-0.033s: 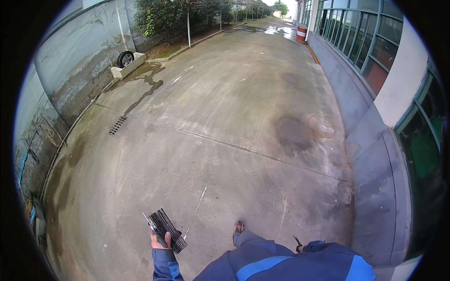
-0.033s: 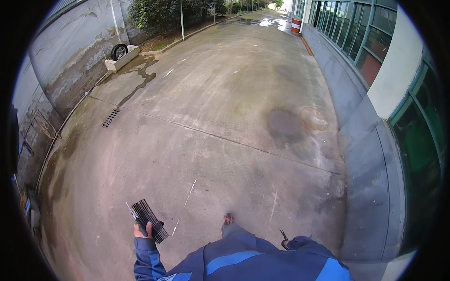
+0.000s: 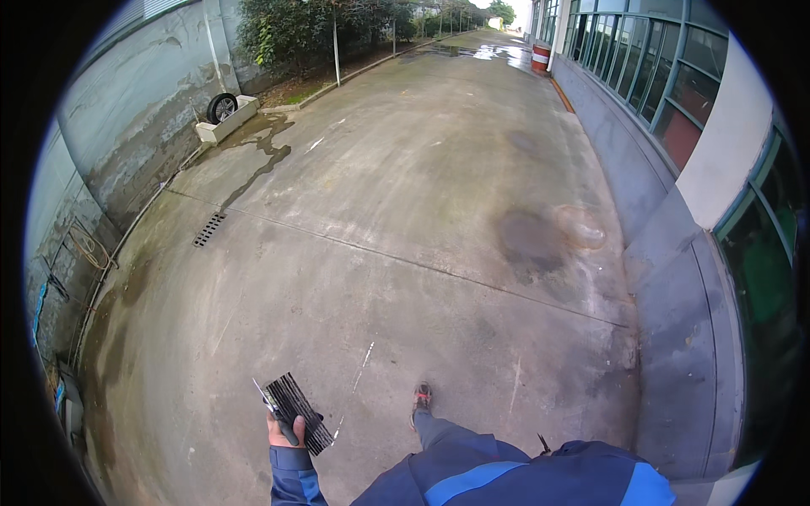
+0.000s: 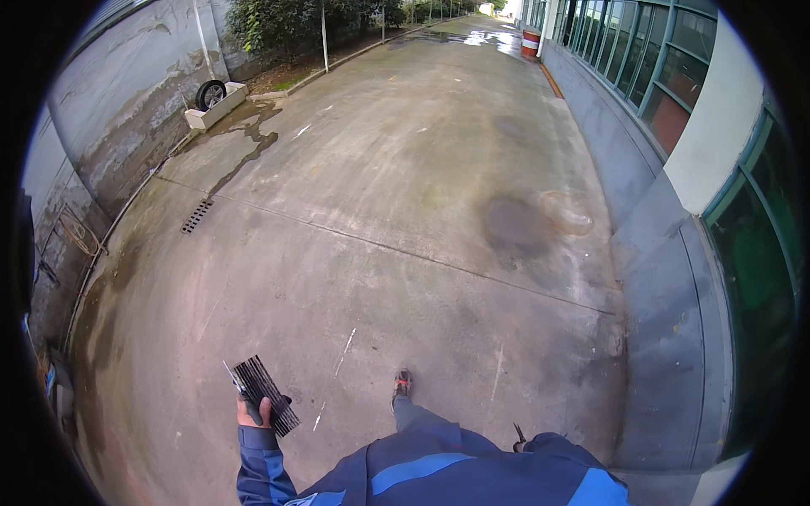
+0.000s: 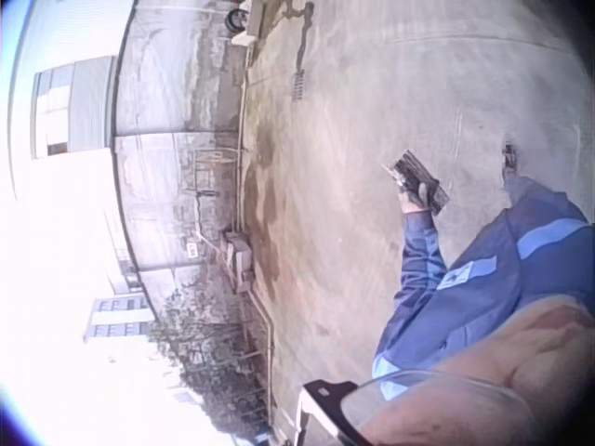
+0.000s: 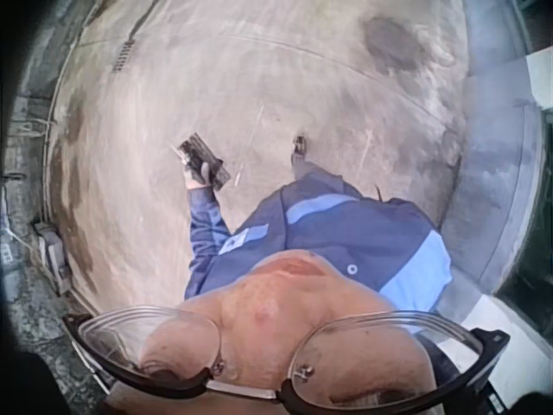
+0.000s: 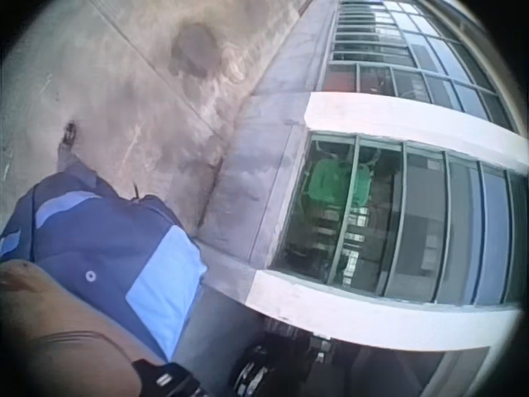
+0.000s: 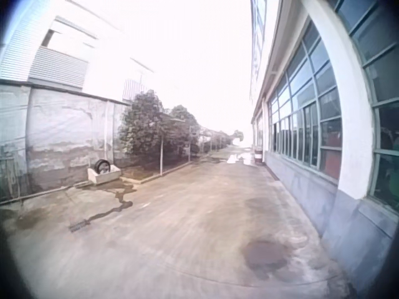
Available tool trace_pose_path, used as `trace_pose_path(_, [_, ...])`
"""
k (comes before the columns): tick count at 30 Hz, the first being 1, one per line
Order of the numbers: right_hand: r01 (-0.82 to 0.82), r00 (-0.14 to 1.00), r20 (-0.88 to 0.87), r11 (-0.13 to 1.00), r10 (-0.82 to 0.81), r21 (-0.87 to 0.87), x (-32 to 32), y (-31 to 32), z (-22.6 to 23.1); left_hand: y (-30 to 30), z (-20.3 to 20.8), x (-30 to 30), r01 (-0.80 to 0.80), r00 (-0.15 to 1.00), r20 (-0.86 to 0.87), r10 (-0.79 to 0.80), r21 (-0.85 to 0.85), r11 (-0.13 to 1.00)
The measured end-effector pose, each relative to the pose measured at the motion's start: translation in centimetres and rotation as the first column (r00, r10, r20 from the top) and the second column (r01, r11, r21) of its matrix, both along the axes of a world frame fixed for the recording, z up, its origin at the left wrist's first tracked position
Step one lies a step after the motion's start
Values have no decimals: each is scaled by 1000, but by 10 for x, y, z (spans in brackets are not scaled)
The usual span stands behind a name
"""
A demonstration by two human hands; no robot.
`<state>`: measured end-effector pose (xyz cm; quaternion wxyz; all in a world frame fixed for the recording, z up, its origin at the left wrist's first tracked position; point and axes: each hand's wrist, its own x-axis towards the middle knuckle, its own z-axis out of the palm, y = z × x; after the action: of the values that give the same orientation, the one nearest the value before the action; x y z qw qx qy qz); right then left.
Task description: The person walks to a tire mounted on a concrete stand, uses a tire plug tool to insert a plug into the tire tread, then removes the tool and handles the plug strip. The person does not complete the repair in the clip.
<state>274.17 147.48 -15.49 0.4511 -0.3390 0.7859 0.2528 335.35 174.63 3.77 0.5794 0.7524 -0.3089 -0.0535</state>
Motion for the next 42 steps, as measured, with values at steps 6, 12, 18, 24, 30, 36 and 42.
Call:
trace_pose_path(6, [-7, 1000, 15, 988, 5, 152, 166, -92, -61, -102, -20, 159, -108, 954, -266, 141, 136, 985])
trace_pose_path(12, [-426, 820, 357, 894, 447, -140, 549, -346, -5, -141, -39, 248, -296, 867, -303, 395, 324, 899])
trace_pose_path(18, [-482, 557, 268, 569, 786, -667, 877, -563, 109, -233, -98, 431, -396, 839, -245, 486, 339, 853])
trace_pose_path(24, [-129, 872, 391, 908, 295, -398, 913, -616, 57, -424, -88, 655, -279, 890, -239, 388, 385, 880])
trace_pose_path(30, [-27, 996, -79, 997, 33, 70, 882, -584, -3, -599, -25, 847, -100, 991, -64, 115, 207, 973])
trace_pose_path(36, [-93, 993, -58, 985, 103, 148, 1018, -720, -76, -702, -50, 992, -207, 974, -23, 225, 312, 928])
trace_pose_path(42, [-412, 881, 212, 906, 423, -98, 1347, -980, -20, -768, -57, 1100, -324, 841, -290, 457, 408, 854])
